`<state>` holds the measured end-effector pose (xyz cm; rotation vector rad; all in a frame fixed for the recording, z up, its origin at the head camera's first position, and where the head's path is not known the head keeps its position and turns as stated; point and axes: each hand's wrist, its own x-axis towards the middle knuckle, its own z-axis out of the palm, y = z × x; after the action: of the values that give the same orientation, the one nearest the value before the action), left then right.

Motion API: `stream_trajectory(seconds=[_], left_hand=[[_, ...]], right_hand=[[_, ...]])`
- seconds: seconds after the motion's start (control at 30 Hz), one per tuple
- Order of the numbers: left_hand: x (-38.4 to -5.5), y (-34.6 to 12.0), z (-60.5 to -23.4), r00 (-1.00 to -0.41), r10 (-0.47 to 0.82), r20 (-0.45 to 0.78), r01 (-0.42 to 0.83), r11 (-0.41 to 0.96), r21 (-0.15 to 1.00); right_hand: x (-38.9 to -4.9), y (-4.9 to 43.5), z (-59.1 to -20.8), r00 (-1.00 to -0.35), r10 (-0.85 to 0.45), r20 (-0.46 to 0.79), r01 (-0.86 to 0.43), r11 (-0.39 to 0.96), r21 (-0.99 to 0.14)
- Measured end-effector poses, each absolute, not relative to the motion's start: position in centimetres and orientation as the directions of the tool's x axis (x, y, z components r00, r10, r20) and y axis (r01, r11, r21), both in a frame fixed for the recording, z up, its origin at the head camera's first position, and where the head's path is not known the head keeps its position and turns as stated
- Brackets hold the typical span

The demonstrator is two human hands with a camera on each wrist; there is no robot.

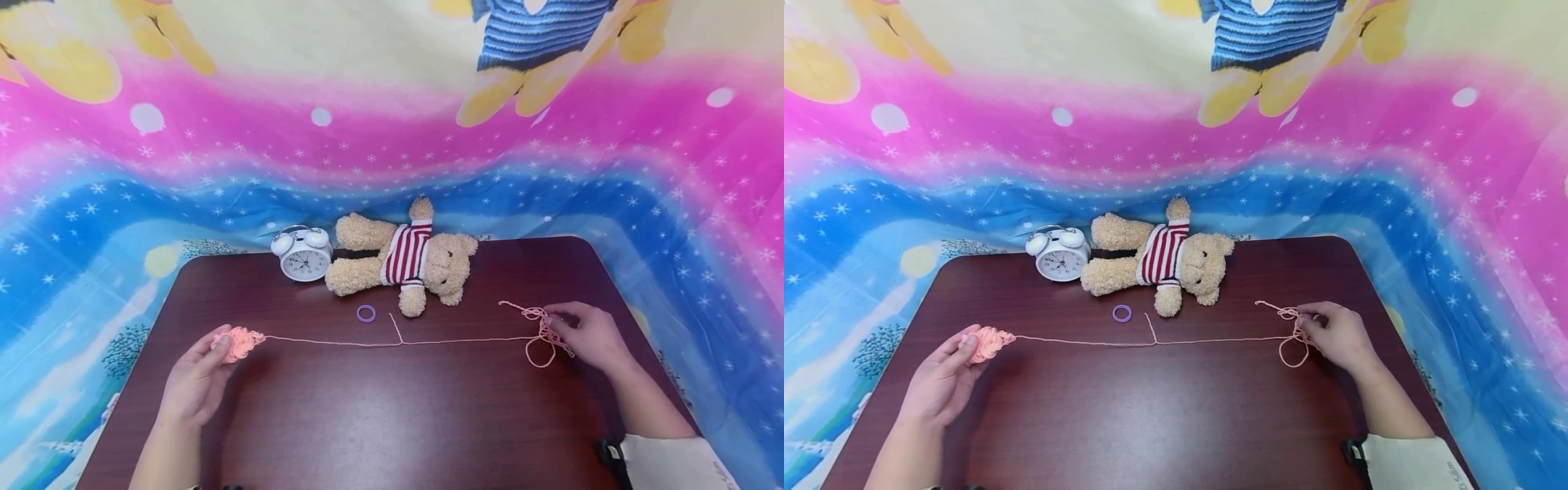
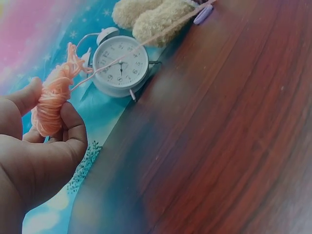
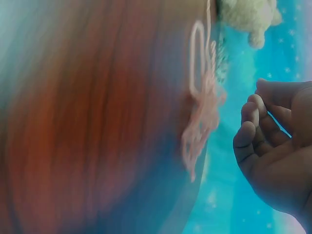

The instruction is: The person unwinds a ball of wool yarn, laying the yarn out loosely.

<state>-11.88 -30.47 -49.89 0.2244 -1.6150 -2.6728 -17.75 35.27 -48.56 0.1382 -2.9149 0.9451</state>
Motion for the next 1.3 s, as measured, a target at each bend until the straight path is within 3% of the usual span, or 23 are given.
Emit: stream_trajectory(seconds=[0.47,1.3], left_hand=[[-12.7,-27.8,-50.0,-0.986,-0.069,-0.152,-0.112,-0.401,0.909],[-14.2,-21.5,-51.2,-0.980,-0.006,-0.199,-0.179,-0.410,0.895]], right_hand=[[-18.8,28.3,-48.6,-0.981,-0.151,0.121,-0.194,0.761,-0.619],[-19.2,18.9,-48.8,-0.953,-0.263,0.147,-0.286,0.632,-0.720]])
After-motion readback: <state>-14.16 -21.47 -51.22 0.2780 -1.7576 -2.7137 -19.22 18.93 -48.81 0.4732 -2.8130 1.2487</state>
